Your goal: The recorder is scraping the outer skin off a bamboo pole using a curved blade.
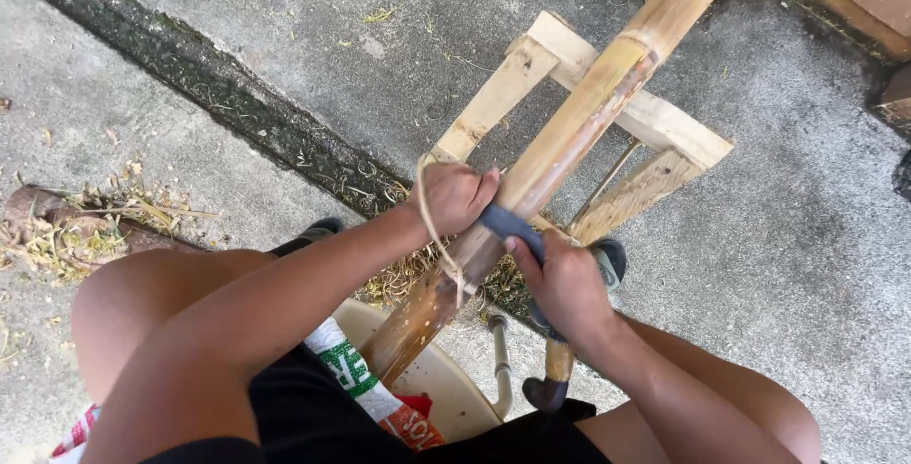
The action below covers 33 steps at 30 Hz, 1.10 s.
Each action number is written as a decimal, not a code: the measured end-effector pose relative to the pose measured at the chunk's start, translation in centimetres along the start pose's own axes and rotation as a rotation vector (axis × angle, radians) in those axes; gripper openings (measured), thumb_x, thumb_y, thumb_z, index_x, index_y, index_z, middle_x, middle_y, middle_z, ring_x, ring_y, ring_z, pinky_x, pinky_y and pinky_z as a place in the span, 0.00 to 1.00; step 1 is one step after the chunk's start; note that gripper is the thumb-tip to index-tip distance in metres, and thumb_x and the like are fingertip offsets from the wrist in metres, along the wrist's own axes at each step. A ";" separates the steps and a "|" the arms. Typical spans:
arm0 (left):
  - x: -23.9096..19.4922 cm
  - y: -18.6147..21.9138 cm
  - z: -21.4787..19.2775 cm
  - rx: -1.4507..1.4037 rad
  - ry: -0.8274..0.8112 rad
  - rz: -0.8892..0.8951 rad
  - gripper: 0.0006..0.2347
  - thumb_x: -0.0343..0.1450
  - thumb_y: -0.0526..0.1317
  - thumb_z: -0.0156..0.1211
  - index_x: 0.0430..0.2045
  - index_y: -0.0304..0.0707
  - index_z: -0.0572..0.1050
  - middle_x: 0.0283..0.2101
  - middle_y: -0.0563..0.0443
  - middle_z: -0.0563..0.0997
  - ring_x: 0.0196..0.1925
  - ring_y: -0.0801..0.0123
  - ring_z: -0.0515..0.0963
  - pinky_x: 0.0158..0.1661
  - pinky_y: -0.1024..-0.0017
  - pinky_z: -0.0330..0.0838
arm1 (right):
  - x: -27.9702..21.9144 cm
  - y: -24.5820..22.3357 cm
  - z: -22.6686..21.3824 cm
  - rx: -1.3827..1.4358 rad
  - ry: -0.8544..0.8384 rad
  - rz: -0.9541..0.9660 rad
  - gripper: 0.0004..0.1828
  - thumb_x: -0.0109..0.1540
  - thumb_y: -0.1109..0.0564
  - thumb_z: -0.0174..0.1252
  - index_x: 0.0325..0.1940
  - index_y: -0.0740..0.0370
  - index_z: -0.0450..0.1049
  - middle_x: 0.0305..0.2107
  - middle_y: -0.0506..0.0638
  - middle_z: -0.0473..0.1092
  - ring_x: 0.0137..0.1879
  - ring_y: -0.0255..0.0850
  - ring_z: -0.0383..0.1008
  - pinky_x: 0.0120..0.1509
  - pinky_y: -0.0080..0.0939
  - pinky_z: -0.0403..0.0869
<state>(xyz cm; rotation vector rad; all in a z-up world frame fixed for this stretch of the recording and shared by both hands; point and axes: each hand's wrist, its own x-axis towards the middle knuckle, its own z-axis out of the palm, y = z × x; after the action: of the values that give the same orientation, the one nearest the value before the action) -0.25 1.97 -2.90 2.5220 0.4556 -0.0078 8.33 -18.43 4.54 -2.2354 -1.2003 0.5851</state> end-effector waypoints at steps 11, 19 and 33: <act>-2.8 -1.9 0.8 0.009 -0.046 -0.024 0.26 0.80 0.48 0.37 0.10 0.39 0.74 0.14 0.39 0.74 0.19 0.44 0.78 0.29 0.52 0.75 | -0.8 -1.1 1.5 -0.024 -0.079 -0.024 0.23 0.66 0.46 0.58 0.27 0.68 0.68 0.10 0.61 0.69 0.15 0.56 0.73 0.19 0.53 0.70; -4.9 -2.1 1.2 -0.017 -0.021 0.039 0.25 0.79 0.49 0.40 0.12 0.38 0.74 0.14 0.36 0.73 0.19 0.42 0.78 0.29 0.51 0.74 | -2.4 -1.1 2.7 -0.004 -0.134 -0.030 0.23 0.66 0.44 0.58 0.28 0.67 0.68 0.11 0.60 0.70 0.15 0.55 0.74 0.19 0.51 0.71; -6.5 -2.3 1.6 -0.112 -0.034 -0.014 0.26 0.79 0.46 0.37 0.10 0.37 0.73 0.15 0.37 0.74 0.22 0.41 0.77 0.32 0.48 0.74 | -2.0 -3.0 1.8 -0.092 -0.213 0.008 0.25 0.65 0.44 0.58 0.28 0.69 0.69 0.13 0.63 0.70 0.20 0.60 0.75 0.24 0.55 0.73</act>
<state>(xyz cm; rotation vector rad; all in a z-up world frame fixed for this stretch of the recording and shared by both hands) -6.93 0.86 -4.79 2.4047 0.4478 -0.0292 4.37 -18.29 5.34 -2.3003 -1.3472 0.8030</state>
